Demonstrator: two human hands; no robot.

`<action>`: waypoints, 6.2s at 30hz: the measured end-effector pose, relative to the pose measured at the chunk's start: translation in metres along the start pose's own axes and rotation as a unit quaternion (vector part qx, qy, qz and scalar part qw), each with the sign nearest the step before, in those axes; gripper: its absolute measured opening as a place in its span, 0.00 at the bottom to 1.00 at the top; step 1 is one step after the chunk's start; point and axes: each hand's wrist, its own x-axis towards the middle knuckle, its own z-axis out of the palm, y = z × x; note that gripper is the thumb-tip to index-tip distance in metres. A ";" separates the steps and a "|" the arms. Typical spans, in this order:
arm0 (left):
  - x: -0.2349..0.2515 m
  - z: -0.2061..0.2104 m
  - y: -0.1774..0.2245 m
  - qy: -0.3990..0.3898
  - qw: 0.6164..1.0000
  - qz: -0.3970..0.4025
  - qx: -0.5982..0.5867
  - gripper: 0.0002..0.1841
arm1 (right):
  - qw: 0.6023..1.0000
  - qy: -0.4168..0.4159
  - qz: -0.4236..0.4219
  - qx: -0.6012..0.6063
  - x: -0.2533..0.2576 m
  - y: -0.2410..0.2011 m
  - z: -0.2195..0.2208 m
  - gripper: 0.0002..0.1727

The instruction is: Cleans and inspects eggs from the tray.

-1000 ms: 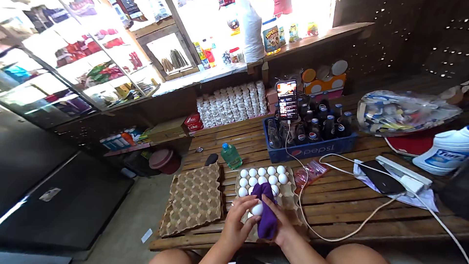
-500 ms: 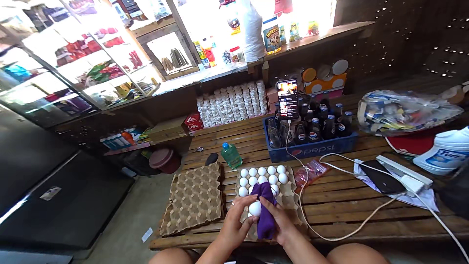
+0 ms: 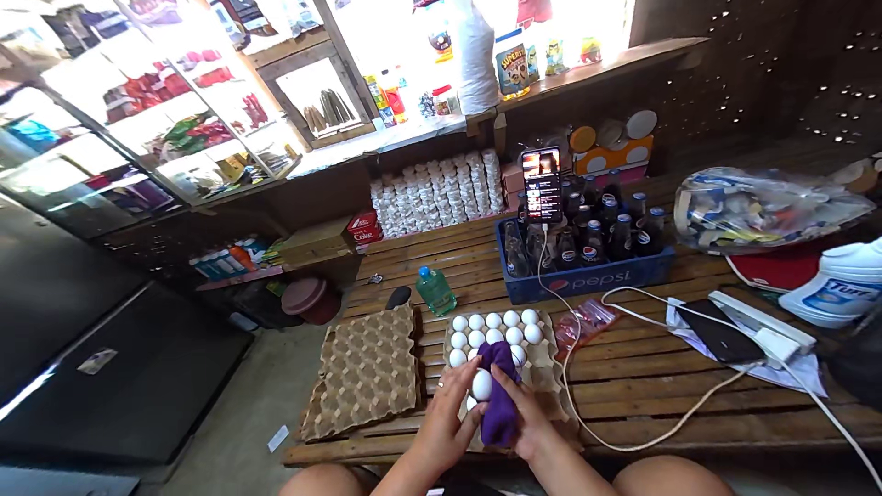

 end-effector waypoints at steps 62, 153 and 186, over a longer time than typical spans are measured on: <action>-0.001 0.001 -0.003 0.051 0.997 0.045 -0.025 0.16 | 0.988 -0.021 -0.066 -0.140 -0.008 -0.004 0.003 0.35; 0.003 -0.005 0.022 0.022 0.764 -0.370 -0.528 0.21 | 0.899 -0.039 -0.326 -0.291 0.009 -0.004 -0.010 0.25; 0.003 -0.006 0.020 0.005 0.766 -0.413 -0.493 0.15 | 0.835 -0.063 -0.401 -0.371 0.015 0.002 -0.017 0.27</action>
